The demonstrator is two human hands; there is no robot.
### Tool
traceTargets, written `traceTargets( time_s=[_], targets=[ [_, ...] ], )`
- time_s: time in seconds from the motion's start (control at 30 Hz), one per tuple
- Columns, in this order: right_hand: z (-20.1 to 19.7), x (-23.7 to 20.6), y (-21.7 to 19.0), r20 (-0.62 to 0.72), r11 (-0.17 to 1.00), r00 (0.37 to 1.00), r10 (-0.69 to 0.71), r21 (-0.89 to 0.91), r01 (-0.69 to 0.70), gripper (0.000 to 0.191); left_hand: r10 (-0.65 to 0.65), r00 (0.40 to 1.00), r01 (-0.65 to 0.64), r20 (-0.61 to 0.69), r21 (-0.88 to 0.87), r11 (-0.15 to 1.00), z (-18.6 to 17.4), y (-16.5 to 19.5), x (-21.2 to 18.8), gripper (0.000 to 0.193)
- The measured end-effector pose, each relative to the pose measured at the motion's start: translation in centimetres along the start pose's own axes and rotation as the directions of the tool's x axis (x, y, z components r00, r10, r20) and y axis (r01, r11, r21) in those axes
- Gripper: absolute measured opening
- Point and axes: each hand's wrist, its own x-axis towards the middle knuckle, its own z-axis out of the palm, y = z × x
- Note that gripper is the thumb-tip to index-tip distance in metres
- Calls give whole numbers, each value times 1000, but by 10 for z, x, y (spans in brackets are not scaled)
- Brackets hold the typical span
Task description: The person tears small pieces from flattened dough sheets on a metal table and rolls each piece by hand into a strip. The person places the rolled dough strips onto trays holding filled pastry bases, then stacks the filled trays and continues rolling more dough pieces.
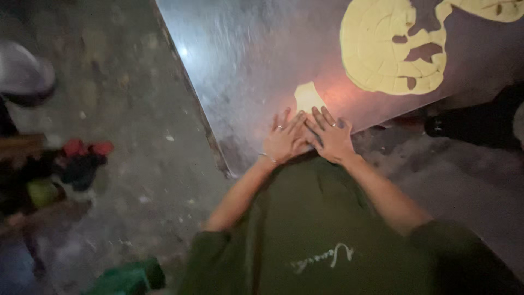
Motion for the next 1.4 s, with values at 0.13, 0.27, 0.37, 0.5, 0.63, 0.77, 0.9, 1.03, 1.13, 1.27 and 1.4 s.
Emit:
traceTargets(
  time_s=[0.13, 0.27, 0.37, 0.5, 0.63, 0.77, 0.9, 1.03, 1.13, 1.27, 1.4],
  targets=[
    [-12, 44, 23, 203, 986, 965, 163, -79, -150, 45, -301, 903, 316, 307, 2, 949, 4, -7, 32, 61],
    [-13, 96, 31, -217, 998, 975, -38, 50, 50, 59, -321, 947, 321, 6, -23, 947, 24, -17, 79, 68],
    [-4, 87, 34, -308, 958, 911, -275, -170, 232, 60, -211, 976, 209, 45, 55, 976, 32, -8, 60, 66],
    [15, 37, 43, -228, 972, 948, -221, -136, 194, 53, -133, 981, 121, 142, 94, 988, 32, 20, 18, 67],
    [18, 12, 42, -237, 997, 970, -61, 27, 69, 51, -186, 981, 187, -49, 24, 982, 27, 34, 12, 60],
    [5, 36, 35, -250, 989, 958, -137, -96, 117, 38, -105, 988, 96, 116, 79, 992, 19, 35, 13, 66],
    [0, 88, 22, -293, 960, 955, 37, 275, 48, 19, -120, 992, 124, 39, -147, 981, 1, 34, 6, 56],
    [8, 104, 3, -401, 935, 913, 73, 346, 78, 31, -211, 977, 189, -25, -356, 915, -36, 27, -20, 30],
    [13, 97, -5, -325, 980, 936, 135, 183, -78, 42, -365, 921, 266, -134, -468, 843, -68, 19, -74, 17],
    [20, 92, -11, -309, 961, 914, 263, 169, -219, 50, -528, 841, 402, -118, -517, 756, -80, 2, -128, 14],
    [23, 97, -11, -194, 902, 902, 386, 283, -325, 44, -565, 810, 441, -159, -471, 764, -95, -17, -157, 14]
  ],
)
